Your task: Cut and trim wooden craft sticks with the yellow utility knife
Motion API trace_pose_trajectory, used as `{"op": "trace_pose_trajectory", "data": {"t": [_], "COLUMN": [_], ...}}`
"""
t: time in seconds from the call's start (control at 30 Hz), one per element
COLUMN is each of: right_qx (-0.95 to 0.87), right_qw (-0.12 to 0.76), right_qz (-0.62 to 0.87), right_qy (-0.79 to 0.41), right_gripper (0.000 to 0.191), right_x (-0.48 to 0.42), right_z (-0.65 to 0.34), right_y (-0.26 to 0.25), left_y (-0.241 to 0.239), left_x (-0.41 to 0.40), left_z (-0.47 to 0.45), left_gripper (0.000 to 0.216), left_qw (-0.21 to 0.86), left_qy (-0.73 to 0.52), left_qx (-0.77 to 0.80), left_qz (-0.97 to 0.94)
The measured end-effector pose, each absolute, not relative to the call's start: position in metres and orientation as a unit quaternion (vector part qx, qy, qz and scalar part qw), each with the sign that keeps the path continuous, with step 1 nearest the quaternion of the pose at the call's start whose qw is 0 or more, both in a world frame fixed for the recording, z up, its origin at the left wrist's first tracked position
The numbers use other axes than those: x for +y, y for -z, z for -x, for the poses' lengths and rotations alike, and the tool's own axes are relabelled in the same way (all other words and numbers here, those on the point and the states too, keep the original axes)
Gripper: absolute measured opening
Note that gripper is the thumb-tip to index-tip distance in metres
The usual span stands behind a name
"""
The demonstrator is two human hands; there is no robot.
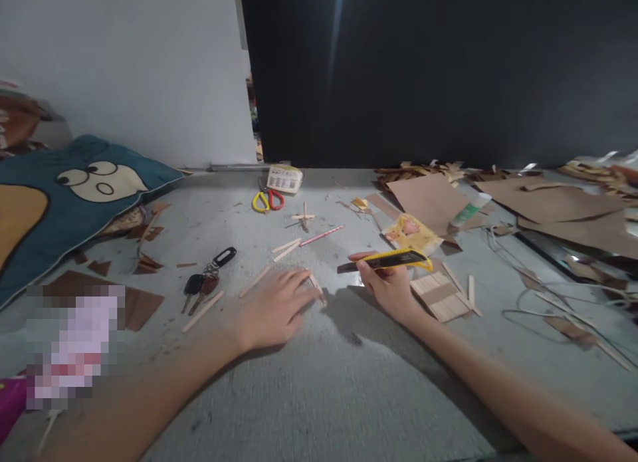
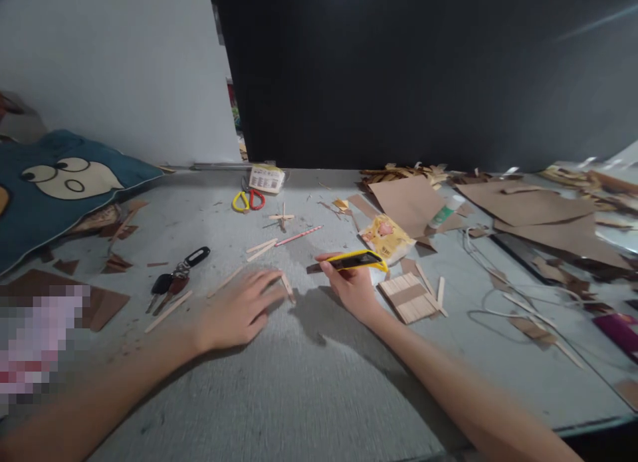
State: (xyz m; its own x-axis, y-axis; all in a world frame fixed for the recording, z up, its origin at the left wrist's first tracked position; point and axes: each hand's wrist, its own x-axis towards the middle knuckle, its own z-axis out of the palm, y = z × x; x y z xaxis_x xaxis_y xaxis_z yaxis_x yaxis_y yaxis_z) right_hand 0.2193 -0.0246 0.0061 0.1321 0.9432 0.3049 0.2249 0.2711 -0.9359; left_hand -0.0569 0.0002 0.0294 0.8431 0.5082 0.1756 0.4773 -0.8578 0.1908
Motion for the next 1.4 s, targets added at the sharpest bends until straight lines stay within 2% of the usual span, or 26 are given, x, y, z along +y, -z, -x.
{"op": "trace_pose_trajectory", "data": {"t": [0.13,0.27,0.43,0.63,1.07,1.4], "right_qx": [-0.561,-0.553,-0.563,-0.633,-0.664,-0.707], "right_qw": [0.555,0.511,0.495,0.411,0.394,0.392], "right_qz": [0.487,0.465,0.444,0.396,0.398,0.384], "right_qy": [-0.374,-0.465,-0.492,-0.523,-0.496,-0.446], "right_gripper": [0.055,0.058,0.051,0.045,0.042,0.039], "right_x": [-0.012,0.004,0.016,0.013,0.011,0.010], "right_z": [-0.208,-0.194,-0.188,-0.201,-0.202,-0.204], "right_y": [-0.016,-0.018,-0.011,-0.006,-0.007,-0.010], "left_y": [-0.023,-0.025,-0.026,-0.023,-0.023,-0.025], "left_x": [-0.015,-0.004,0.014,0.017,0.016,0.016], "left_z": [0.044,0.045,0.062,0.066,0.067,0.066], "left_gripper": [0.039,0.033,0.040,0.049,0.053,0.047], "left_qw": [0.069,0.084,0.126,0.171,0.184,0.181], "left_qy": [-0.102,-0.115,-0.117,-0.106,-0.108,-0.109], "left_qx": [0.238,0.228,0.204,0.222,0.226,0.220], "left_qz": [-0.964,-0.963,-0.964,-0.954,-0.950,-0.952]}}
